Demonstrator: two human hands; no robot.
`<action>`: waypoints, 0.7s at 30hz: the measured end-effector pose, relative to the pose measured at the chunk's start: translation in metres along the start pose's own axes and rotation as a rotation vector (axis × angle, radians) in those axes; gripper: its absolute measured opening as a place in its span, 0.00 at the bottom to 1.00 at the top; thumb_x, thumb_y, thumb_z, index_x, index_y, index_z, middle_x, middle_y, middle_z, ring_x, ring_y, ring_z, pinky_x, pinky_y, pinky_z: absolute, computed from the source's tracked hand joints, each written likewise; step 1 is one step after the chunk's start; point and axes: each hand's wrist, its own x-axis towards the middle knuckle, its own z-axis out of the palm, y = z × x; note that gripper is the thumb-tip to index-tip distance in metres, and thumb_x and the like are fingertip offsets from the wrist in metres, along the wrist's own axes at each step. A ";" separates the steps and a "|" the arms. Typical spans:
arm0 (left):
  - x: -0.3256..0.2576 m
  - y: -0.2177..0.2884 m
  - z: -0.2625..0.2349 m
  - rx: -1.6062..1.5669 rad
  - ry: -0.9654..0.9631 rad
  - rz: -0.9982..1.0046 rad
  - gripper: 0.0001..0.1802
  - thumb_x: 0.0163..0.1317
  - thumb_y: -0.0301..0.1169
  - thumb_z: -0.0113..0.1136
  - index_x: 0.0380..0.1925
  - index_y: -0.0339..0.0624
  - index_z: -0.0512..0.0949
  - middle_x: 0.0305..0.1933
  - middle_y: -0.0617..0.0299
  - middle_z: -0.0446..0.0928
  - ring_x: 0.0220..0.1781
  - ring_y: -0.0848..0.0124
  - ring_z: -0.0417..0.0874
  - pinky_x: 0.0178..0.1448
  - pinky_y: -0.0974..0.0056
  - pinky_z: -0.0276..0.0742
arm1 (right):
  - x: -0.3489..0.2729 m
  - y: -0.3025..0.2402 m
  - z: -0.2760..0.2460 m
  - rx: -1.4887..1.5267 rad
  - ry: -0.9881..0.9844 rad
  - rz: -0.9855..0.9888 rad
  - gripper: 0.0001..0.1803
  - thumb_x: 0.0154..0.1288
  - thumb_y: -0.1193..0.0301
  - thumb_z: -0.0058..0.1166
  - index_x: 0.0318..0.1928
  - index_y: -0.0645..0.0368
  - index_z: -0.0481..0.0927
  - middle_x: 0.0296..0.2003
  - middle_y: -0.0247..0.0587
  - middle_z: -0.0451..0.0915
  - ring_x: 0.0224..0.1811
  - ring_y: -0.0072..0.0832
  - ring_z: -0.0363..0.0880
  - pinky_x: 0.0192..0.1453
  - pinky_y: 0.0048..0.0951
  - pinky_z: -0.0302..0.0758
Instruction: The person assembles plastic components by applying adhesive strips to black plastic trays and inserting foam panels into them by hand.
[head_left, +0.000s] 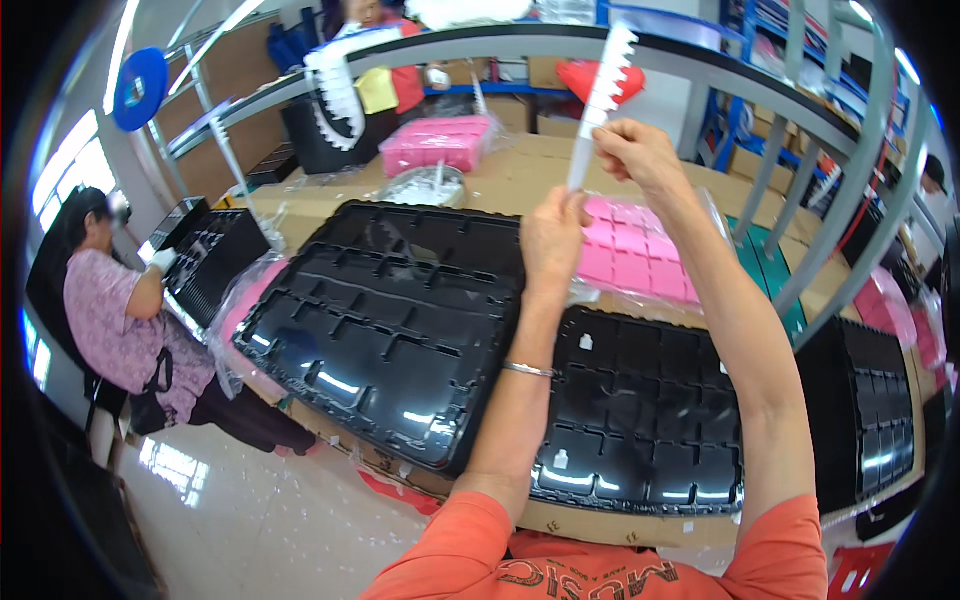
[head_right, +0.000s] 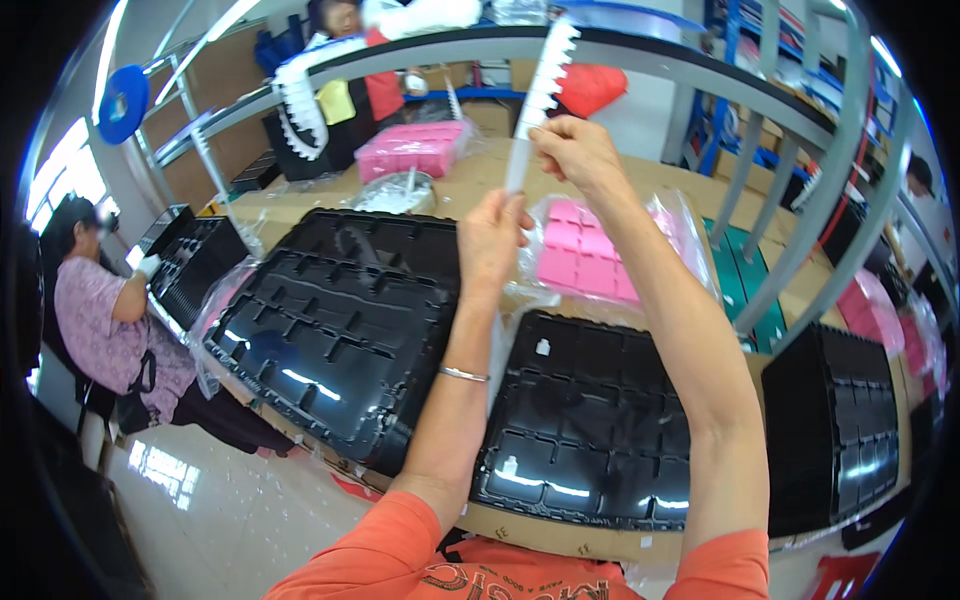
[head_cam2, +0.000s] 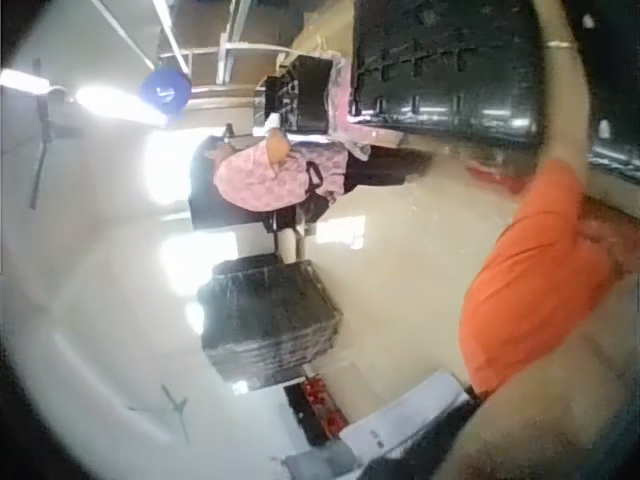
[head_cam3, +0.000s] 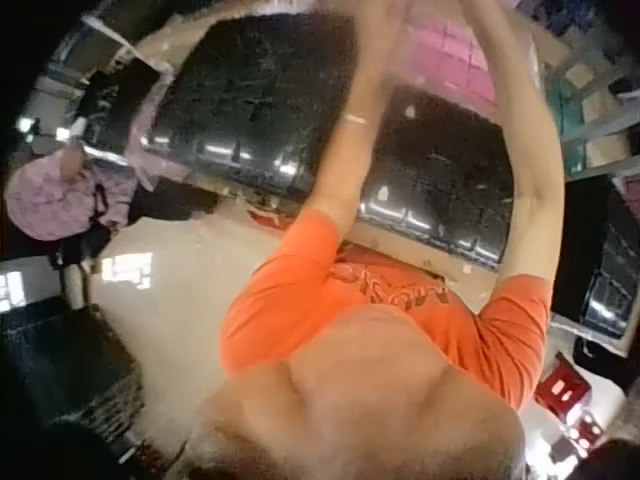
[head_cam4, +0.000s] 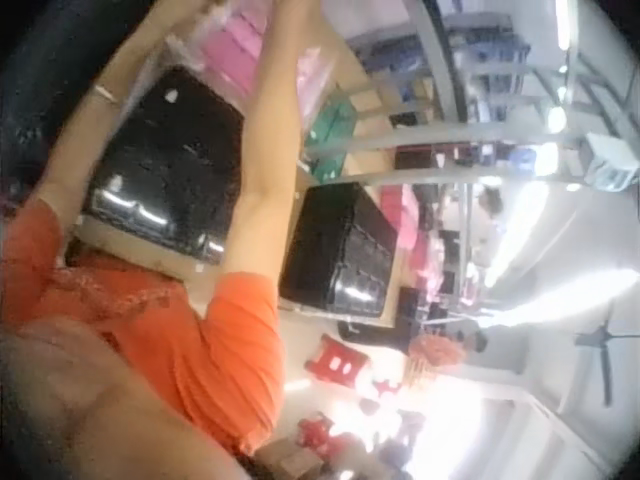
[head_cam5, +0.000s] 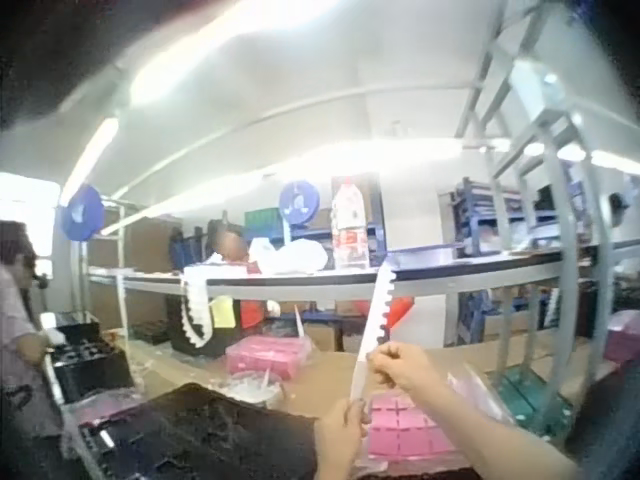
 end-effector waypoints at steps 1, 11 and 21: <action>-0.001 -0.001 0.000 0.000 0.046 0.053 0.09 0.67 0.33 0.55 0.37 0.39 0.80 0.21 0.63 0.79 0.19 0.78 0.77 0.25 0.68 0.72 | -0.001 -0.002 0.000 0.017 0.021 0.031 0.12 0.64 0.62 0.61 0.31 0.57 0.80 0.22 0.27 0.75 0.21 0.14 0.69 0.24 0.19 0.65; -0.002 0.000 -0.003 0.505 0.141 0.190 0.10 0.64 0.34 0.59 0.42 0.41 0.78 0.27 0.54 0.81 0.30 0.50 0.83 0.36 0.49 0.76 | -0.038 -0.035 -0.024 0.114 0.161 0.231 0.10 0.60 0.66 0.65 0.27 0.56 0.79 0.20 0.25 0.74 0.17 0.09 0.64 0.19 0.14 0.58; -0.136 0.003 -0.041 0.384 -0.053 0.430 0.18 0.61 0.21 0.61 0.52 0.35 0.77 0.49 0.54 0.78 0.48 0.68 0.80 0.53 0.65 0.76 | -0.260 0.002 -0.172 -0.660 -0.541 0.428 0.07 0.54 0.73 0.65 0.28 0.62 0.81 0.25 0.32 0.73 0.31 0.24 0.74 0.36 0.26 0.70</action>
